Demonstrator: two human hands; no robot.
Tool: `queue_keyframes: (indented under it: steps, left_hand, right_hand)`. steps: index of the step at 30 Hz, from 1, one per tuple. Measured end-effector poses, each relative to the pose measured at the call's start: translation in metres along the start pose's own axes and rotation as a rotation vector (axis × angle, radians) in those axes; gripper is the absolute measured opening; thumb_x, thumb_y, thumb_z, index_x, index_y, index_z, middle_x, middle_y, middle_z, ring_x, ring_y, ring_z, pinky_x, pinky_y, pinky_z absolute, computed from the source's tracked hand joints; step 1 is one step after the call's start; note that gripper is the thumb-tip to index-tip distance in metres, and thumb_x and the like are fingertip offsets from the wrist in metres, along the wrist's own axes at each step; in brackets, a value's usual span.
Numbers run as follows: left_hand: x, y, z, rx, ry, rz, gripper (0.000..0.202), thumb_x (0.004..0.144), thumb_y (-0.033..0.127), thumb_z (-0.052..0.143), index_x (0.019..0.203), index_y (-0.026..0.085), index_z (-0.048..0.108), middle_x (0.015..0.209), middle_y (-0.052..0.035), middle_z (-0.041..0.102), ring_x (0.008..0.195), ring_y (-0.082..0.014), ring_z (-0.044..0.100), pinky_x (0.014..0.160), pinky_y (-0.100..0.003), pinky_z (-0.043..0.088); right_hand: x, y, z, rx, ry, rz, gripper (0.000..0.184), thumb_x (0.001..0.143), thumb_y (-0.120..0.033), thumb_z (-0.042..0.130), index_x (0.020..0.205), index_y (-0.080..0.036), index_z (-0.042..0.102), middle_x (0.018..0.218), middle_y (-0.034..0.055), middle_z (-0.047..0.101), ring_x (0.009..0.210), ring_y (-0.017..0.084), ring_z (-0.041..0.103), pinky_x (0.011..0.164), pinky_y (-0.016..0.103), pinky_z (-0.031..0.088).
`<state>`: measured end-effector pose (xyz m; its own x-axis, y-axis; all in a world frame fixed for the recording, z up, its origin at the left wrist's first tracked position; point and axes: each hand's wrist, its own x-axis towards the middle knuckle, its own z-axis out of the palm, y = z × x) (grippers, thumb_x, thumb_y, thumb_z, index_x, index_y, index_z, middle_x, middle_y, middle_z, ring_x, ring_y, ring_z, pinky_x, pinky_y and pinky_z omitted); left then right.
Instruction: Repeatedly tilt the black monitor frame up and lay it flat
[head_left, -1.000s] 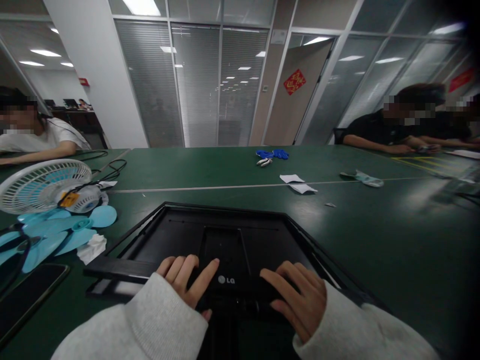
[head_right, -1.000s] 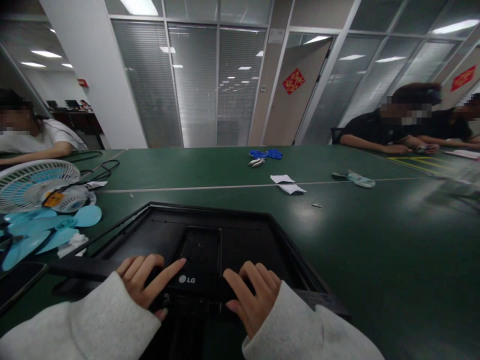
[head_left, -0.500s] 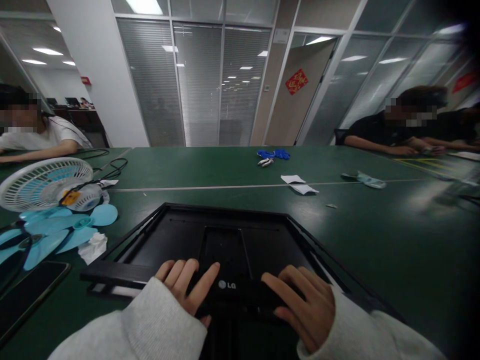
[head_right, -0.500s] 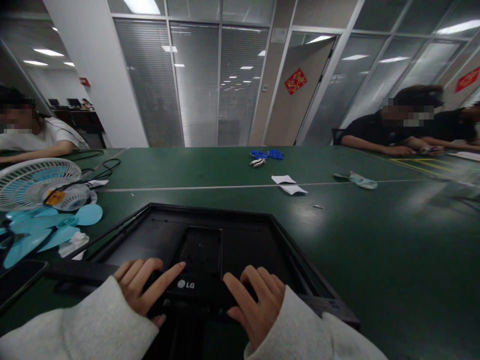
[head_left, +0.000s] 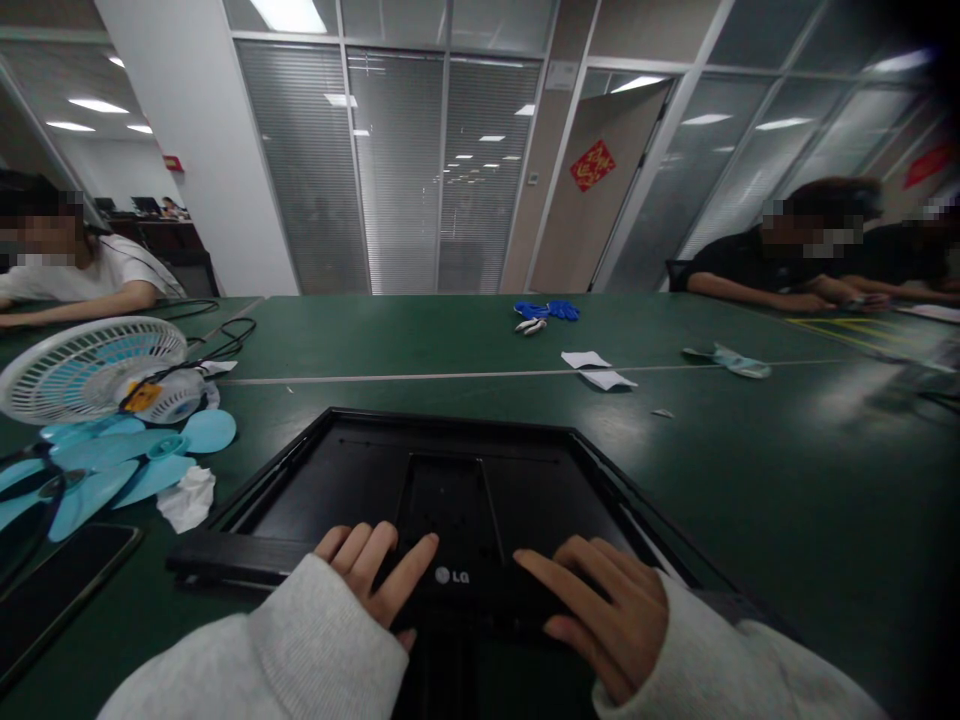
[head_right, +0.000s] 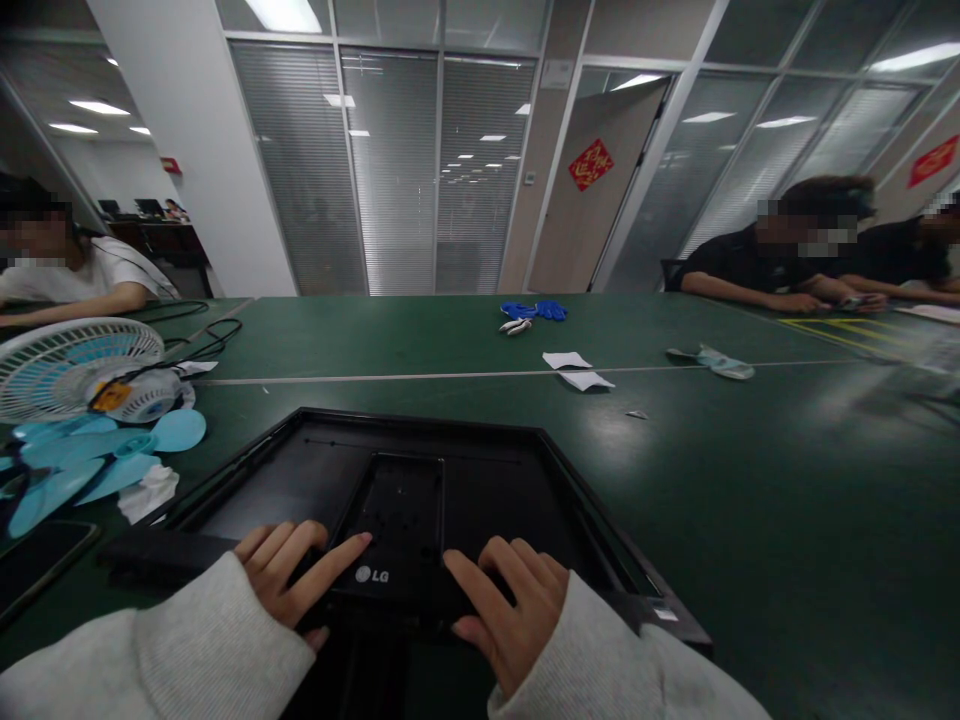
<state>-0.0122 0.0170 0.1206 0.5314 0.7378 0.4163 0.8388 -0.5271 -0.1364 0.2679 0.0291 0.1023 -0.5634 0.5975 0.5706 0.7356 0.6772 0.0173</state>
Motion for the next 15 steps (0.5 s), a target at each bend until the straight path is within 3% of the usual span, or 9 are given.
queue_keyframes:
  steps: [4, 15]
  left_hand:
    - [-0.0013, -0.0006, 0.0023, 0.014, -0.006, 0.006, 0.063, 0.065, 0.033, 0.065, 0.127, 0.032, 0.051, 0.090, -0.0016, 0.055, 0.073, -0.0178, 0.051, 0.068, -0.031, 0.035]
    - [-0.0012, 0.0001, 0.0010, 0.016, -0.064, -0.009, 0.065, 0.064, 0.038, 0.071, 0.126, 0.036, 0.051, 0.090, 0.0001, 0.057, 0.075, -0.0174, 0.052, 0.070, -0.030, 0.036]
  right_hand:
    - [-0.0004, -0.0001, -0.0010, -0.029, -0.009, -0.004, 0.046, 0.096, -0.043, 0.023, 0.116, -0.020, 0.058, 0.083, 0.0053, 0.056, 0.066, 0.015, 0.050, 0.058, 0.030, 0.039]
    - [-0.0002, 0.0011, -0.0023, -0.054, -0.052, -0.040, 0.049, 0.097, -0.041, 0.017, 0.118, -0.020, 0.057, 0.083, 0.0052, 0.058, 0.066, 0.015, 0.051, 0.056, 0.029, 0.038]
